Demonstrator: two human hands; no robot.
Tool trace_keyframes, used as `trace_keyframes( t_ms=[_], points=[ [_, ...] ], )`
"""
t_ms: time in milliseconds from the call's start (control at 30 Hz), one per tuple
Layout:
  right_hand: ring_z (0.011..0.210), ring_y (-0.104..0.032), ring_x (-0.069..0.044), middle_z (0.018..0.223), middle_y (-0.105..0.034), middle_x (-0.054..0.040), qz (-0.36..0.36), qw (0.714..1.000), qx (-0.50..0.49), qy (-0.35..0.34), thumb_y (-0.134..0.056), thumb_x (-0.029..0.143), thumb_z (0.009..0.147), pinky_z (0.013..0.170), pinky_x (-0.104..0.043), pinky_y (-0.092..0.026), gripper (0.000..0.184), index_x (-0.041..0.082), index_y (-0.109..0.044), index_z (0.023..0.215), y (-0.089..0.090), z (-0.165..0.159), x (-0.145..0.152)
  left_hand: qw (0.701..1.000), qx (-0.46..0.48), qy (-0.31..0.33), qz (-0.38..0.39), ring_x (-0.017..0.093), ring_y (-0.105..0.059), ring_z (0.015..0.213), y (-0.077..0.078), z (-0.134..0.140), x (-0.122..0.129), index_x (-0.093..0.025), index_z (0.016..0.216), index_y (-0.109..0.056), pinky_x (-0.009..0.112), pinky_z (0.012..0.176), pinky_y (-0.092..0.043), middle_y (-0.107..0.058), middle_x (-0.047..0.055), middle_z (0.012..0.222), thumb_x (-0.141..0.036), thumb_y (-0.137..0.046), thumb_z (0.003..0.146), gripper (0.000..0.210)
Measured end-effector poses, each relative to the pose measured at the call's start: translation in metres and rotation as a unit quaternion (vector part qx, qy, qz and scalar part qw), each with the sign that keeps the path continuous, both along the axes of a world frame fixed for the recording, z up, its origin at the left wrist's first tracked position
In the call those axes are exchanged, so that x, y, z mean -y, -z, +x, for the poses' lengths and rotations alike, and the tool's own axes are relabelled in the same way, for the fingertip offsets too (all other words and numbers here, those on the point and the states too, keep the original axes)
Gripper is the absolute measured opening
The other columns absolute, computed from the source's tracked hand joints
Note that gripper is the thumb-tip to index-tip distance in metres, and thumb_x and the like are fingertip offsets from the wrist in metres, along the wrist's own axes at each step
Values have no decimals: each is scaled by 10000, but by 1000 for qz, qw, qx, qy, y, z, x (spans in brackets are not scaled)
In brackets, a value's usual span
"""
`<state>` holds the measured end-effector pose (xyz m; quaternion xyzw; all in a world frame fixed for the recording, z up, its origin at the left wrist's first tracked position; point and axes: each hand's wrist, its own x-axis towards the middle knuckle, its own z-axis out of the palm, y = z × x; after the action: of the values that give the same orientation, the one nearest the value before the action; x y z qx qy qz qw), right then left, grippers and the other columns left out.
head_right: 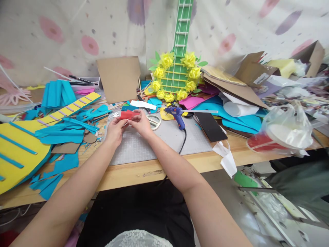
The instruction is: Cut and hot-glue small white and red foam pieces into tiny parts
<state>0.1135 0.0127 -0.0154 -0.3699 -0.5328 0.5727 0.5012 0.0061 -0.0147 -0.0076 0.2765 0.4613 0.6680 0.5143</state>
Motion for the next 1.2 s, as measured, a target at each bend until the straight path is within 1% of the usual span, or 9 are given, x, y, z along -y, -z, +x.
trace_keyframes(
  t_ms=[100, 267, 367, 467, 600, 767, 1033, 1133, 1200],
  points=[
    [595, -556, -97, 648, -538, 87, -5, 1000, 0, -6, -768, 356, 531, 555, -248, -489, 545, 225, -419, 928, -3, 2, 1, 1000, 8, 4, -4, 85, -587, 663, -1, 0, 0, -158, 699, -550, 252, 753, -476, -629, -24, 689, -143, -678, 546, 200],
    [546, -550, -76, 611, -544, 95, -51, 997, -34, -36, -766, 301, 527, 556, -234, -482, 474, 207, -438, 856, -5, 6, 3, 999, 31, 11, -11, 86, -603, 627, -3, 0, 1, -151, 744, -540, 258, 745, -488, -647, -17, 679, -122, -688, 531, 262],
    [526, -559, -72, 616, -570, 93, -71, 995, -46, -43, -765, 284, 534, 543, -229, -486, 464, 209, -438, 855, -7, 7, 4, 999, 35, 16, -12, 95, -621, 643, -2, 1, 1, -156, 771, -538, 267, 748, -496, -660, -13, 696, -127, -698, 536, 285],
    [555, -585, -84, 654, -600, 86, -78, 995, -45, -31, -768, 268, 542, 544, -234, -499, 482, 222, -429, 881, -9, 8, 6, 1000, 22, 12, -10, 93, -622, 638, -1, 0, 0, -161, 778, -529, 271, 761, -497, -656, -19, 685, -124, -702, 541, 295],
    [636, -615, -100, 701, -614, 72, -67, 996, -56, -18, -743, 257, 568, 617, -267, -531, 465, 225, -433, 912, -11, 8, 6, 1000, 18, 9, 0, 97, -625, 647, -1, -1, 0, -160, 793, -516, 287, 783, -494, -657, -11, 687, -123, -698, 554, 303],
    [676, -624, -113, 707, -602, 76, -50, 997, -48, -15, -732, 218, 554, 704, -323, -545, 470, 228, -433, 917, -7, 8, 4, 1000, 3, 14, 4, 93, -624, 658, -1, -1, 0, -168, 820, -523, 278, 779, -491, -659, -15, 718, -134, -697, 554, 320],
    [630, -603, -102, 674, -597, 77, -53, 998, -40, -15, -732, 232, 546, 665, -301, -529, 457, 221, -424, 883, -4, 5, 2, 1000, 20, 12, 1, 90, -615, 634, -2, 1, 1, -163, 818, -534, 270, 770, -484, -662, -17, 691, -98, -679, 542, 319],
    [613, -589, -99, 684, -591, 74, -33, 999, -13, -16, -718, 252, 570, 660, -301, -515, 439, 225, -412, 884, -4, 5, 2, 1000, 18, 11, -2, 99, -622, 651, 0, 0, 0, -166, 820, -533, 288, 794, -485, -657, -17, 691, -102, -673, 546, 314],
    [630, -590, -110, 686, -580, 67, -4, 1000, 19, -2, -702, 263, 590, 675, -310, -505, 422, 225, -410, 893, -4, 5, 2, 1000, 17, 12, 0, 107, -630, 677, 0, 0, 0, -168, 823, -529, 303, 813, -485, -657, -14, 703, -105, -680, 542, 325]
  ],
)
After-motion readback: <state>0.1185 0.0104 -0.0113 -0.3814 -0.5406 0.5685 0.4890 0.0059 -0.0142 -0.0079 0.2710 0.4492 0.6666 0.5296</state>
